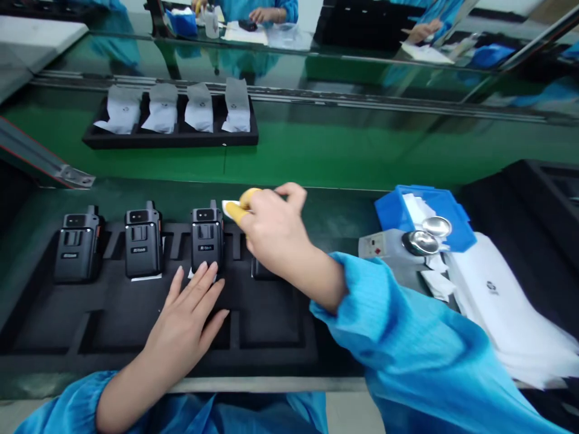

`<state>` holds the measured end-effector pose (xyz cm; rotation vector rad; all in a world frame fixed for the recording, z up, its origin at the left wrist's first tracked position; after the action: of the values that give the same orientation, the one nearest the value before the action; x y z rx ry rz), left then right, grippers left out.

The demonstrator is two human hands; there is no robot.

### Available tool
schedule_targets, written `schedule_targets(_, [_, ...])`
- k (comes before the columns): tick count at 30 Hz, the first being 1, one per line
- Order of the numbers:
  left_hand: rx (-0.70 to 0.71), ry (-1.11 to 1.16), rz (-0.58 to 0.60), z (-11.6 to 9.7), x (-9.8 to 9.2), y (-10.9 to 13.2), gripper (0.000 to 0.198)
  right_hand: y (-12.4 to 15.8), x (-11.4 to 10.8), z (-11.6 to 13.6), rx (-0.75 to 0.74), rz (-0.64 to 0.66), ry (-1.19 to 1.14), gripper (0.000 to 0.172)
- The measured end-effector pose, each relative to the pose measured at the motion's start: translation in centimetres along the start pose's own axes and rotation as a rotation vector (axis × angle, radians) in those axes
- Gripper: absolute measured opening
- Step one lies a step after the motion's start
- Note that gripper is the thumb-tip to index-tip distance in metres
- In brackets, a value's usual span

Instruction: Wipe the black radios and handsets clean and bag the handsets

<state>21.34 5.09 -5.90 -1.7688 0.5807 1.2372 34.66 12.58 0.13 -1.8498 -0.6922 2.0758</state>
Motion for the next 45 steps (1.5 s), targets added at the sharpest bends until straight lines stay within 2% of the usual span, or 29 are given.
schedule_targets(3, [-0.010, 0.000, -0.016, 0.0, 0.0, 0.1, 0.031, -1.8, 3.1, 2.7, -0.112, 0.071, -0.016, 0.036])
schedule_targets(7, [-0.019, 0.025, -0.003, 0.1, 0.3, 0.2, 0.030, -2.4, 4.6, 4.4, -0.232, 0.058, 0.011, 0.041])
schedule_targets(12, [0.016, 0.032, -0.012, 0.1, 0.1, 0.1, 0.030, -0.9, 3.7, 4.0, -0.345, 0.022, 0.059, 0.035])
schedule_targets(15, [0.019, 0.012, -0.021, 0.2, -0.2, -0.1, 0.029, -0.5, 3.4, 3.0, -0.324, 0.019, 0.096, 0.032])
schedule_targets(17, [0.025, 0.007, -0.024, 0.1, -0.2, -0.1, 0.029, -0.6, 3.3, 2.8, -0.298, -0.027, 0.114, 0.032])
schedule_targets(21, [0.016, 0.004, -0.018, 0.0, -0.1, -0.1, 0.029, -1.1, 3.6, 4.5, -0.316, -0.105, 0.109, 0.032])
schedule_targets(24, [0.020, -0.007, -0.016, 0.0, -0.1, -0.1, 0.029, -1.2, 3.9, 5.1, -0.309, -0.092, 0.124, 0.031])
schedule_targets(30, [0.032, 0.024, -0.023, 0.1, -0.2, -0.2, 0.029, -0.1, 3.1, 2.2, -0.201, -0.068, 0.205, 0.034])
schedule_targets(33, [-0.004, 0.066, -0.068, 0.3, -0.6, 0.0, 0.027, 0.7, 2.2, 1.4, -0.127, -0.045, 0.217, 0.035])
schedule_targets(36, [-0.030, 0.088, -0.116, 0.4, -1.0, 0.2, 0.024, 1.9, 1.6, 2.7, -0.147, -0.006, 0.142, 0.031])
schedule_targets(41, [-0.023, 0.057, -0.108, 0.2, -0.7, 0.3, 0.026, 3.5, 1.8, 6.3, -0.283, 0.002, 0.050, 0.031])
schedule_targets(45, [-0.023, 0.040, -0.093, 0.2, -0.5, 0.4, 0.027, 4.0, 2.3, 6.3, -0.294, 0.034, 0.083, 0.033])
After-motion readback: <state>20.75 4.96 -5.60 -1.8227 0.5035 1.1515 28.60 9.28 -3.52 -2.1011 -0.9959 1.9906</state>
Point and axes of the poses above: each hand's wrist, its own y-axis away from the middle knuckle, its own x-axis out of the palm, z = x × y, the point moved 7 cm from there along -y, towards the middle knuckle, and after that the axes turned 14 degrees about x, right-handed, at the moved point
